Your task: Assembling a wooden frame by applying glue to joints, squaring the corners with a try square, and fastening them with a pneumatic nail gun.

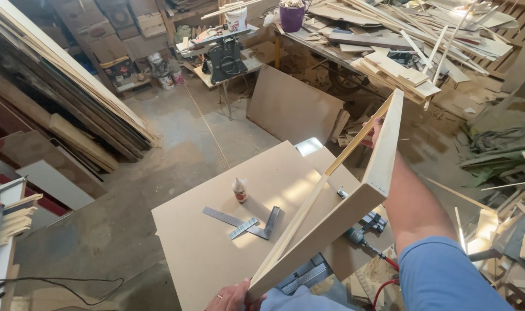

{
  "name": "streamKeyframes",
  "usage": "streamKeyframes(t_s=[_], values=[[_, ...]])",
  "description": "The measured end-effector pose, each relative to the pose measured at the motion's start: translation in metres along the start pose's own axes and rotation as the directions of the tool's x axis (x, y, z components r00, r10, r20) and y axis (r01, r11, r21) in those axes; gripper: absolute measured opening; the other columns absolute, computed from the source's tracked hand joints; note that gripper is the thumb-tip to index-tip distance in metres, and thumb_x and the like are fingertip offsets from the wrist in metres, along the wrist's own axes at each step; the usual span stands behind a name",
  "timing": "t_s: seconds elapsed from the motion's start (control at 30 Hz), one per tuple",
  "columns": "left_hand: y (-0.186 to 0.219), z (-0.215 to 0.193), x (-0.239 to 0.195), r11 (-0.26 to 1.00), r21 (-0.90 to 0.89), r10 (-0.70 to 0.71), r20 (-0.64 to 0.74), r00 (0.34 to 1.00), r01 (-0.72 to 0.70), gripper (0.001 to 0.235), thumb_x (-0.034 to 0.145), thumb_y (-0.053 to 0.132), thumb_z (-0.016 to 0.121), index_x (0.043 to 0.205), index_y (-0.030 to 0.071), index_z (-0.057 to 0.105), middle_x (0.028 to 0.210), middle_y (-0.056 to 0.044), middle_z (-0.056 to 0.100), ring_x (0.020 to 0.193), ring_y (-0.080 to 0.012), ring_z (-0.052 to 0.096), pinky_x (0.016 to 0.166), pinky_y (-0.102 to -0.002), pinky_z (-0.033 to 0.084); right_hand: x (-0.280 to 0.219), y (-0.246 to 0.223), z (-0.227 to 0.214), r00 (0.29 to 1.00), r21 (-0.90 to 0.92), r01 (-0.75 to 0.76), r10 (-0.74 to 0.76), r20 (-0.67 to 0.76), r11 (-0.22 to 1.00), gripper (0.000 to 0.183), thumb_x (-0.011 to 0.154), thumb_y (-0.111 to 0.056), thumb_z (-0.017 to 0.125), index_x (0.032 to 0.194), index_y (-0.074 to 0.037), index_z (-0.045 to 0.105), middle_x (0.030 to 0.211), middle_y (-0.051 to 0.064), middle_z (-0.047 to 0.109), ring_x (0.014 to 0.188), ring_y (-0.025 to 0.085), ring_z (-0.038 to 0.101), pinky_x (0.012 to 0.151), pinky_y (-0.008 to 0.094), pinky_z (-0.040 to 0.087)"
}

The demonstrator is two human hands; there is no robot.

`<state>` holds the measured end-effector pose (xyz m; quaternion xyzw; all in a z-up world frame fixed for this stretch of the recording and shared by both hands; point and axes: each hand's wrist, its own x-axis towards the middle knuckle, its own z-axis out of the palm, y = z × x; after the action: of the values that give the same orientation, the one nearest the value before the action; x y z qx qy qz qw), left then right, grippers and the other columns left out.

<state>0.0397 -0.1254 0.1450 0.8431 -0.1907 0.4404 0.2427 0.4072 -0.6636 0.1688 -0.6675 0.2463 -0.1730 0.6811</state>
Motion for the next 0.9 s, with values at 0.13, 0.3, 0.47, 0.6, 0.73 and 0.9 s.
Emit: streamKeyframes(t_s=[0.13, 0.3, 0.47, 0.6, 0.73, 0.9], values=[[0.001, -0.003, -0.004, 0.999, -0.004, -0.035, 0.008, 0.999, 0.035, 0.047, 0.082, 0.055, 0.079, 0.108, 0.018, 0.069, 0.069, 0.003, 0.071, 0.058, -0.0150, 0.069, 0.050, -0.030, 0.057, -0.021, -0.013, 0.003, 0.999, 0.025, 0.042, -0.042, 0.006, 0.999, 0.030, 0.109, -0.045, 0.038, 0.121, -0.021, 0.051, 0.121, 0.002, 0.071, 0.095, 0.015, 0.065, 0.074, 0.036, 0.063], [-0.008, -0.001, -0.017, 0.998, -0.052, 0.023, 0.093, 0.995, -0.018, 0.050, 0.083, 0.055, 0.082, 0.110, 0.015, 0.071, 0.079, 0.001, 0.074, 0.066, -0.0159, 0.072, 0.061, -0.032, 0.063, -0.042, -0.032, 0.004, 0.999, 0.069, 0.028, -0.029, 0.013, 0.997, 0.027, 0.110, -0.041, 0.038, 0.120, -0.019, 0.050, 0.119, 0.004, 0.072, 0.093, 0.021, 0.070, 0.069, 0.037, 0.062], [0.014, -0.025, 0.003, 0.999, -0.038, -0.006, 0.176, 0.984, 0.013, 0.041, 0.081, 0.042, 0.080, 0.110, 0.015, 0.072, 0.087, 0.002, 0.076, 0.075, -0.0197, 0.076, 0.070, -0.034, 0.064, -0.068, -0.050, 0.006, 0.997, 0.113, 0.070, -0.074, 0.037, 0.991, 0.029, 0.110, -0.038, 0.039, 0.124, -0.016, 0.052, 0.117, 0.007, 0.071, 0.098, 0.022, 0.068, 0.076, 0.041, 0.064], [0.015, -0.025, -0.003, 0.999, -0.007, -0.043, 0.218, 0.975, 0.046, 0.041, 0.079, 0.042, 0.080, 0.108, 0.014, 0.074, 0.089, 0.003, 0.078, 0.079, -0.0185, 0.077, 0.076, -0.033, 0.064, -0.068, -0.047, 0.005, 0.996, 0.145, 0.070, -0.077, 0.041, 0.987, 0.029, 0.109, -0.039, 0.041, 0.125, -0.017, 0.051, 0.117, 0.007, 0.073, 0.099, 0.022, 0.070, 0.075, 0.042, 0.064], [0.017, -0.021, 0.000, 1.000, 0.015, -0.007, 0.047, 0.999, 0.007, 0.031, 0.082, 0.038, 0.073, 0.102, 0.015, 0.073, 0.081, 0.007, 0.074, 0.070, -0.0165, 0.073, 0.068, -0.030, 0.063, -0.075, -0.050, 0.004, 0.996, 0.131, 0.076, -0.081, 0.038, 0.988, 0.030, 0.109, -0.040, 0.041, 0.127, -0.017, 0.051, 0.118, 0.008, 0.071, 0.097, 0.022, 0.069, 0.074, 0.040, 0.064], [0.013, -0.024, -0.006, 1.000, -0.013, -0.007, 0.100, 0.995, 0.008, 0.033, 0.079, 0.031, 0.073, 0.107, 0.014, 0.071, 0.093, 0.003, 0.080, 0.075, -0.0179, 0.076, 0.074, -0.035, 0.065, -0.083, -0.054, 0.004, 0.997, 0.131, 0.061, -0.066, 0.038, 0.990, 0.028, 0.110, -0.037, 0.041, 0.125, -0.017, 0.052, 0.119, 0.007, 0.070, 0.098, 0.022, 0.066, 0.076, 0.039, 0.064]])
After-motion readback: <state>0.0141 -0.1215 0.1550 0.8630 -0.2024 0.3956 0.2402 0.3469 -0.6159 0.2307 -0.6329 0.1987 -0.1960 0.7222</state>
